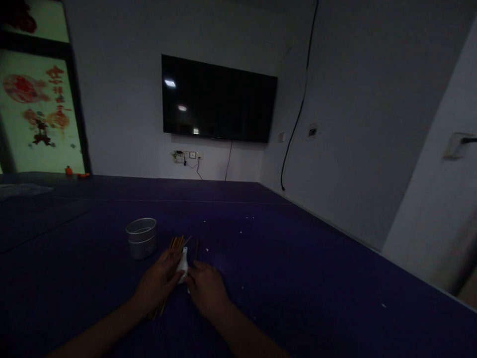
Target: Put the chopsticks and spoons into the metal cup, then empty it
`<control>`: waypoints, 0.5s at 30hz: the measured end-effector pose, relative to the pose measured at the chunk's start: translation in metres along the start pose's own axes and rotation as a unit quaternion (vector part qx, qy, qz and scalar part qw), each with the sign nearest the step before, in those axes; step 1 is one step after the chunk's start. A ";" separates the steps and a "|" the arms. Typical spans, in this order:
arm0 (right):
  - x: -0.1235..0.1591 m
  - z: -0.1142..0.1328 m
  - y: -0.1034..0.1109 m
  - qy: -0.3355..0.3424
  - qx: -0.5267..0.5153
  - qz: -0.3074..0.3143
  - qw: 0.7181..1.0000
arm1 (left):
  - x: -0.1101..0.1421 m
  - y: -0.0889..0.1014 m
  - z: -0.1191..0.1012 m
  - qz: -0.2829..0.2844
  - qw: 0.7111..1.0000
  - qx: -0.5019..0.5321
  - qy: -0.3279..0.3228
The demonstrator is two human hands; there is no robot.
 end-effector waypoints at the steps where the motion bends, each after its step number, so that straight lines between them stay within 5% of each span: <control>1: 0.000 0.000 0.000 0.003 -0.001 -0.001 1.000 | 0.000 -0.001 0.000 0.002 1.000 -0.001 0.001; 15: 0.000 0.000 0.000 0.005 -0.002 0.005 1.000 | 0.001 0.002 -0.004 0.018 1.000 -0.022 0.004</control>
Point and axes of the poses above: each hand's wrist, its own x-axis away from the middle knuckle, its own y-axis out of the back of the hand, z = x × y, the point moved 1 cm from there along -x, towards the middle knuckle
